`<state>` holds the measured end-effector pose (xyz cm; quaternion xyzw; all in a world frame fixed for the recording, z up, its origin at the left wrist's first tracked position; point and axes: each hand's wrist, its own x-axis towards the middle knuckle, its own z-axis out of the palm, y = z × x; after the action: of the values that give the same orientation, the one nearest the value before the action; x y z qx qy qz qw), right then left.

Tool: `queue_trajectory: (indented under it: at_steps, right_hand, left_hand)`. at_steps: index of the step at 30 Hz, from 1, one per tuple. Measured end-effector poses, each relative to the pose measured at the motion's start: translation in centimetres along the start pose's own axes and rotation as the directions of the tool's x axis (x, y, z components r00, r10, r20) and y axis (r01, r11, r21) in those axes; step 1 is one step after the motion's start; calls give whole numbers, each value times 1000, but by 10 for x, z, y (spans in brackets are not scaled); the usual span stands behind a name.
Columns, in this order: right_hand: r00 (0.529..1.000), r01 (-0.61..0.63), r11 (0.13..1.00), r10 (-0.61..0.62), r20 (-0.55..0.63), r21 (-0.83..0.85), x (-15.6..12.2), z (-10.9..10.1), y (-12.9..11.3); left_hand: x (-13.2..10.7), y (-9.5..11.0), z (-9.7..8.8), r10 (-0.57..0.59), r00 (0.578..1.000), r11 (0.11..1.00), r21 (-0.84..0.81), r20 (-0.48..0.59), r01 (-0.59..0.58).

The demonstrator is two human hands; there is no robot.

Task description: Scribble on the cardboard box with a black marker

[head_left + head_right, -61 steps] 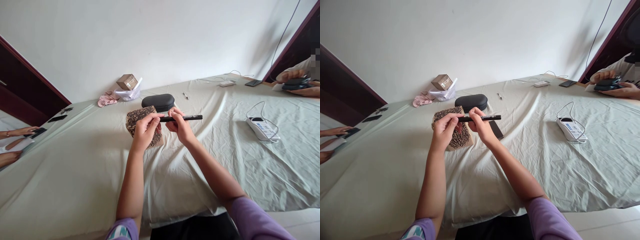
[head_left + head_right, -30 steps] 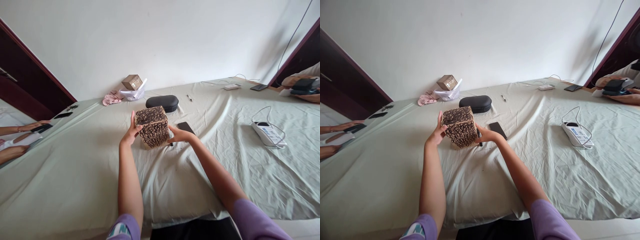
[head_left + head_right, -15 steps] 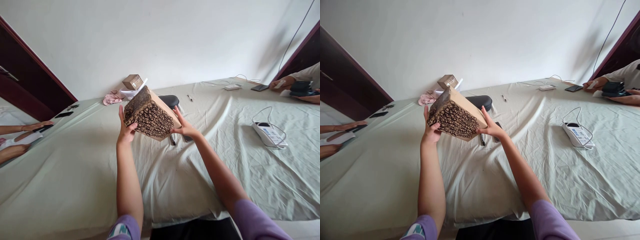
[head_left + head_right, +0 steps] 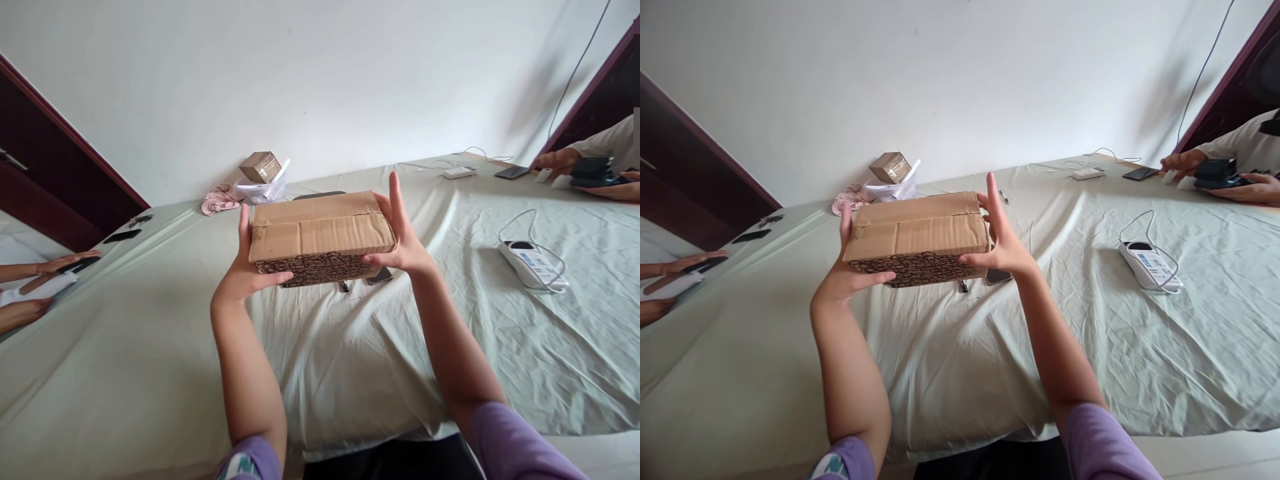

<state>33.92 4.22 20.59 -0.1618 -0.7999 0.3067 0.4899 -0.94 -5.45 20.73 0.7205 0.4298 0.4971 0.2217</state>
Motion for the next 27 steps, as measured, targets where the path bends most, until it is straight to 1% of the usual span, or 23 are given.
queue_trajectory:
  at_steps: [3, 5, 7, 8, 9, 11, 12, 14, 15, 16, 18, 19, 21, 22, 23, 25, 27]
  right_hand:
    - [998, -65, 998, 64, 5, 20, -2, 0, -20]
    - [993, -118, 988, 118, 4, 97, -4, -3, -28]
    - [976, -213, 954, 218, 1, 211, -4, -8, -32]
    - [955, -287, 920, 295, 9, 267, -3, -10, -32]
    - [924, -367, 874, 381, 19, 320, -3, -13, -32]
    - [839, -510, 761, 543, 35, 401, -2, -18, -32]
    - [796, -556, 707, 605, 34, 436, -1, -21, -31]
    - [729, -595, 633, 684, 1, 495, -1, -27, -29]
    - [712, -588, 622, 701, -34, 518, -1, -30, -28]
    - [709, -565, 628, 702, -75, 535, -2, -33, -27]
    - [734, -483, 686, 656, -174, 544, -4, -39, -25]
    - [755, -442, 724, 619, -216, 529, -5, -42, -25]
    - [798, -385, 793, 543, -261, 472, -7, -45, -28]
    - [818, -371, 819, 511, -263, 437, -8, -45, -29]
    - [836, -363, 840, 484, -257, 403, -9, -44, -31]
    - [873, -346, 874, 434, -225, 342, -10, -42, -34]
    - [908, -318, 903, 378, -181, 290, -10, -40, -33]
  left_hand:
    - [-2, 8, 0, 47, 997, 999, 14, -66, -46]
    - [-5, 14, 1, 70, 992, 996, 61, -102, -64]
    - [-8, 21, 6, 137, 983, 985, 123, -127, -121]
    - [-8, 25, 9, 188, 974, 974, 154, -129, -168]
    - [-7, 29, 13, 248, 961, 957, 186, -120, -224]
    - [-5, 38, 22, 369, 927, 906, 248, -68, -342]
    - [-3, 42, 27, 416, 909, 878, 273, -34, -392]
    - [1, 49, 35, 474, 880, 833, 311, 29, -458]
    - [2, 51, 38, 479, 876, 822, 325, 48, -468]
    - [2, 53, 40, 468, 882, 824, 334, 57, -459]
    - [2, 55, 42, 401, 915, 864, 308, 54, -397]
    - [1, 54, 42, 348, 936, 900, 262, 47, -348]
    - [0, 52, 43, 213, 977, 972, 95, 20, -214]
    - [0, 51, 45, 137, 991, 990, -18, 5, -137]
    - [1, 50, 47, 62, 998, 988, -139, -13, -64]
    - [5, 49, 52, -66, 997, 937, -346, -28, 52]
    - [10, 47, 57, -130, 991, 882, -459, -18, 108]
